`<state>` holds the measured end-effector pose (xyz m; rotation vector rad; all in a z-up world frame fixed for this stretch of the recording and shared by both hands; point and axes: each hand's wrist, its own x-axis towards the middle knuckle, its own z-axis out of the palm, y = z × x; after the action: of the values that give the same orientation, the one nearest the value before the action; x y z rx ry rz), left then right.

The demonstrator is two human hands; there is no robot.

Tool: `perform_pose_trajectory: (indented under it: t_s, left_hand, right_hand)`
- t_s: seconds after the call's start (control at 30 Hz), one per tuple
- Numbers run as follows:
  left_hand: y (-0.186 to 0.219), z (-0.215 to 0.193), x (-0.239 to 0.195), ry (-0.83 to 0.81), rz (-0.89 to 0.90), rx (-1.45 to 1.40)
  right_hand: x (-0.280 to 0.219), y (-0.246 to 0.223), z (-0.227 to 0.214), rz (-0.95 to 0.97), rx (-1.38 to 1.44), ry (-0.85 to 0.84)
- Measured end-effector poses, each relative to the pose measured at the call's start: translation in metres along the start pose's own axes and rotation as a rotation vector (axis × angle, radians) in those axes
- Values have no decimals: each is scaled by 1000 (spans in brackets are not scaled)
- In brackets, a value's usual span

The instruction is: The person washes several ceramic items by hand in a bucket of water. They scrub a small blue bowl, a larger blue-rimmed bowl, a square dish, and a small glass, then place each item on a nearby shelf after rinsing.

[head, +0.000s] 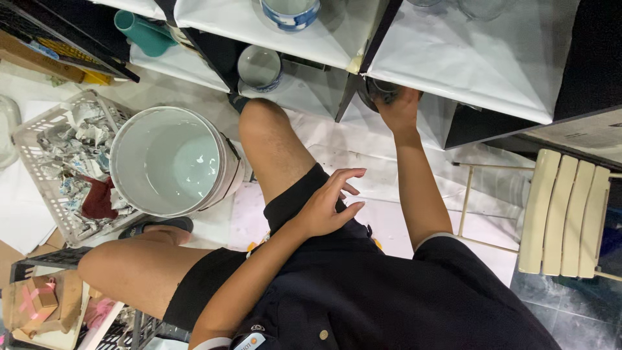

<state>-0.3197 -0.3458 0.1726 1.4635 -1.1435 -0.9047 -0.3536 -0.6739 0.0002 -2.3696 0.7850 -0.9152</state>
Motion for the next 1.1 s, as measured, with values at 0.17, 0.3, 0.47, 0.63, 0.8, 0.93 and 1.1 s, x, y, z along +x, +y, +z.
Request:
perform_pose_trajectory:
  t_s: [0.17, 0.3, 0.47, 0.63, 0.8, 0.93, 1.1]
  left_hand:
    - [-1, -5, -1, 27, 3, -13]
    - [-6, -12, -2, 93, 34, -61]
    - [-17, -29, -3, 184, 31, -161]
    - [-21, -45, -14, 360, 112, -186]
    - [-25, -64, -35, 435, 57, -362]
    - [-32, -73, -48, 507, 37, -402]
    - [-41, -82, -68, 583, 13, -341]
  right_hand:
    - [-10, -39, -25, -24, -120, 68]
    - [-48, -94, -43, -96, 0, 89]
    - [-64, -154, -28, -181, 269, -153]
    - [-45, -200, 37, -140, 425, -482]
    - [-11, -214, 145, -155, 474, -662]
    - [16, -187, 203, -374, 135, -554]
    - [12, -173, 217, -357, 13, -545]
